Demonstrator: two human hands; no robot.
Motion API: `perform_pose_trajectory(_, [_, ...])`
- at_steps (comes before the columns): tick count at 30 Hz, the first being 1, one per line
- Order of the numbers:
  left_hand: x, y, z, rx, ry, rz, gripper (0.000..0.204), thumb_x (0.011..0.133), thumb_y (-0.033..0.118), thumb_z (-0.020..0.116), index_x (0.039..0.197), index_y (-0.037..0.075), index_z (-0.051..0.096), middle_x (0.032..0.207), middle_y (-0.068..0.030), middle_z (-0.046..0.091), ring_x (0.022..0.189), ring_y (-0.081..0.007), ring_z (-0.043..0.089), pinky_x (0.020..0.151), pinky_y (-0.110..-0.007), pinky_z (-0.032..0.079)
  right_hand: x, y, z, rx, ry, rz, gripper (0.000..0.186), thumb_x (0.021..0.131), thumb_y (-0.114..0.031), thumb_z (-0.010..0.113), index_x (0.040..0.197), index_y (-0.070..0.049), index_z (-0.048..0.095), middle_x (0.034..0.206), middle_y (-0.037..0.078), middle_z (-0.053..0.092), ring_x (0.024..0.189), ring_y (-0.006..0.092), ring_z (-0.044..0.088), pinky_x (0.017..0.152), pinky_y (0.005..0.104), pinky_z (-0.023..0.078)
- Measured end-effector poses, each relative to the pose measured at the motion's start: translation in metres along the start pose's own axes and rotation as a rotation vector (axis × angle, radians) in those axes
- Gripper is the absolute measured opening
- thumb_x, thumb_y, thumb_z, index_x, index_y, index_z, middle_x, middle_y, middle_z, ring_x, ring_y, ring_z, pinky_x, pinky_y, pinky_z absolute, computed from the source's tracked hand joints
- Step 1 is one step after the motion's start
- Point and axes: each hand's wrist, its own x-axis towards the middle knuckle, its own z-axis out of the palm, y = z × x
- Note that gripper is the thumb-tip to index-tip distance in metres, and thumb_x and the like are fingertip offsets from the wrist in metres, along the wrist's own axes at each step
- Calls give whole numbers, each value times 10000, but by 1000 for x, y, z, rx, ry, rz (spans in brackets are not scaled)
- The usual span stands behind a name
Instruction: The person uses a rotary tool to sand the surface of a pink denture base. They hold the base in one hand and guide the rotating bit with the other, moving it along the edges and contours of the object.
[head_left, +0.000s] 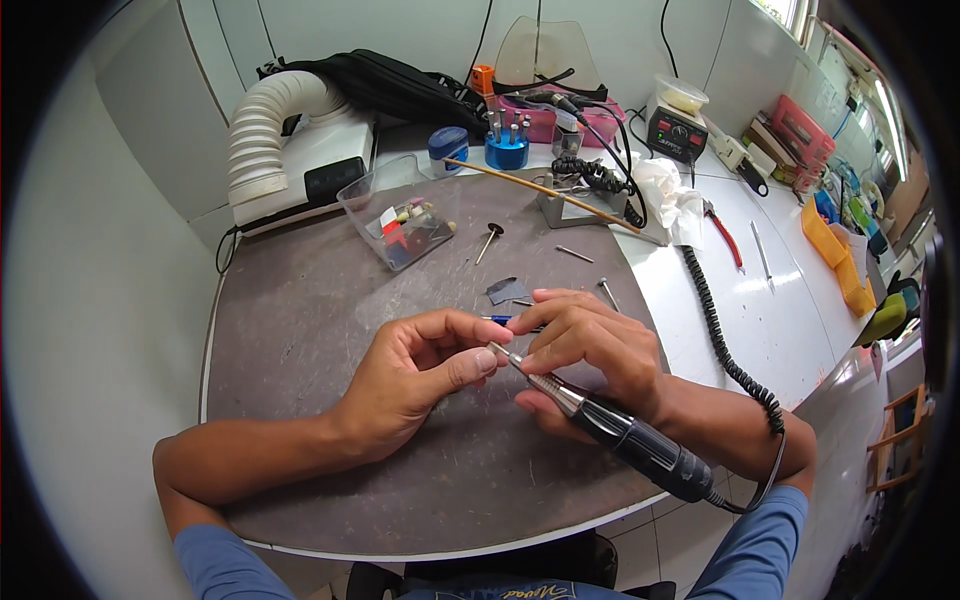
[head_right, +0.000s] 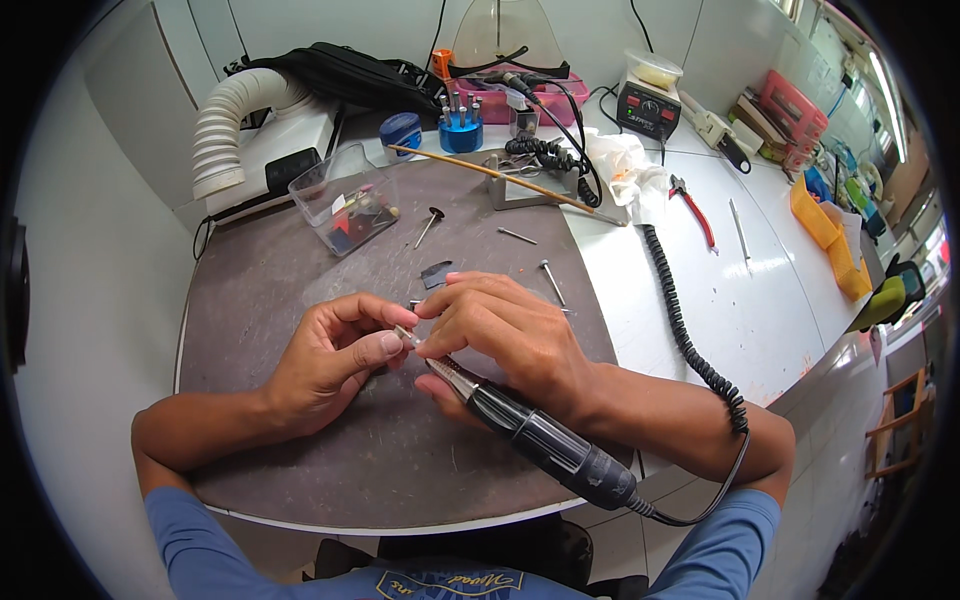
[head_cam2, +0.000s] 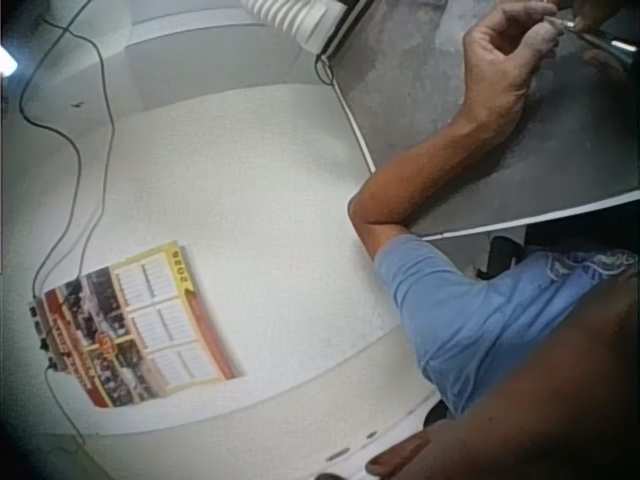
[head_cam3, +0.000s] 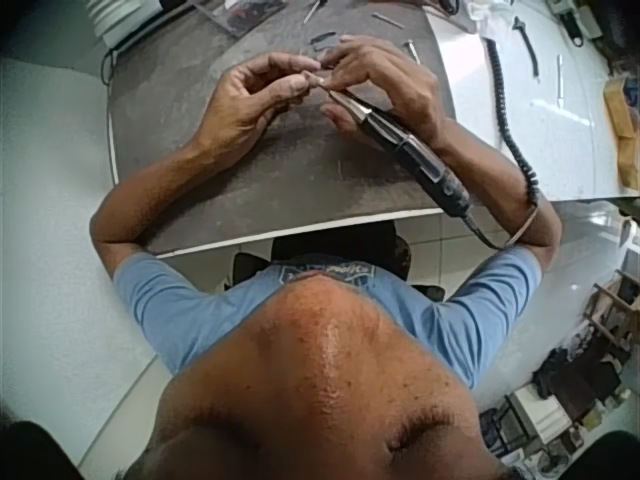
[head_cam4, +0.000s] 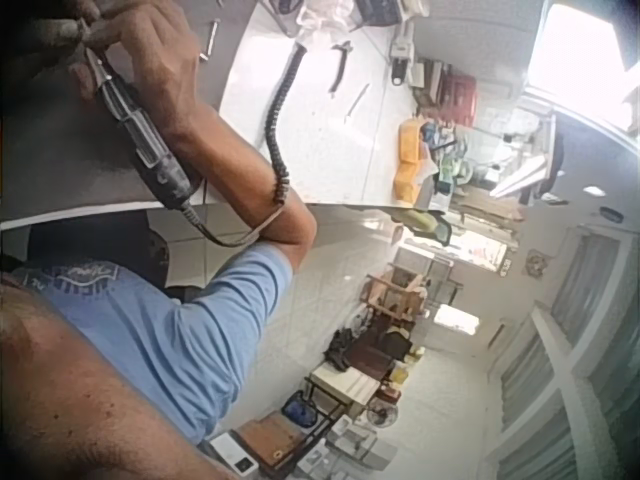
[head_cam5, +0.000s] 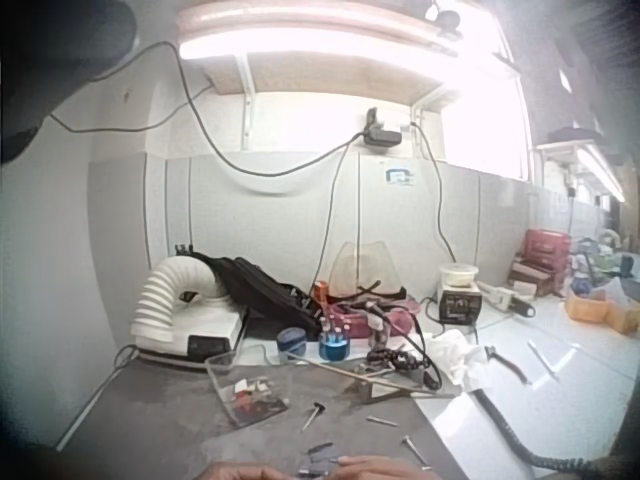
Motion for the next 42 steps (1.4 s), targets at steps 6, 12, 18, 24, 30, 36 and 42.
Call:
perform_pose_trajectory(6, [0, 2, 2, -14, 12, -47, 215, 886, 45, 665, 1091, -2, 619, 1059, -75, 634, 933, -109, 591, 822, -255, 476, 0, -2, -2, 4, 0, 5, 241, 715, -94, 781, 885, -45, 617, 887, 113, 662, 912, 267, 672, 924, 457, 508])
perform_pose_trajectory(12, [0, 0, 1, 14, 12, -6, 229, 909, 107, 659, 1109, -2, 642, 1002, -59, 671, 928, -89, 606, 819, -232, 474, 1, -1, -1, 5, -12, -10, 249, 716, -87, 787, 887, -37, 612, 848, 110, 658, 913, 285, 680, 916, 475, 507])
perform_pose_trajectory(18, [0, 2, 2, 26, 9, -12, 236, 911, 109, 655, 1118, -2, 635, 998, -65, 672, 927, -92, 606, 819, -232, 473, 0, 0, -1, -5, 3, 3, 240, 719, -100, 778, 885, -47, 612, 897, 113, 663, 908, 262, 673, 921, 452, 510])
perform_pose_trajectory(24, [0, 5, 3, -19, 16, -57, 216, 890, 49, 664, 1094, -3, 613, 1033, -75, 638, 920, -109, 590, 819, -255, 473, 0, 0, -2, -7, 2, 7, 239, 720, -100, 777, 884, -46, 612, 891, 113, 664, 905, 262, 673, 920, 455, 510])
perform_pose_trajectory(30, [0, 0, 1, 12, 1, -8, 238, 910, 110, 658, 1117, -4, 634, 1008, -67, 677, 933, -92, 611, 812, -233, 474, 0, 0, 0, -2, 5, 9, 239, 718, -100, 777, 882, -46, 612, 889, 113, 662, 901, 264, 674, 915, 456, 513])
perform_pose_trajectory(36, [1, 4, 4, -6, 21, -40, 230, 891, 58, 665, 1103, -9, 607, 1025, -79, 642, 917, -108, 591, 816, -261, 472, -2, 0, -1, 12, 0, 7, 238, 709, -96, 788, 879, -56, 627, 876, 103, 663, 908, 254, 676, 918, 457, 510])
perform_pose_trajectory(42, [0, 2, 1, 28, 13, -19, 234, 919, 115, 651, 1121, 1, 630, 1016, -74, 679, 932, -90, 614, 819, -236, 481, -1, -1, -1, -3, 17, 49, 238, 707, -92, 792, 878, -57, 630, 876, 94, 667, 913, 243, 677, 933, 468, 498])
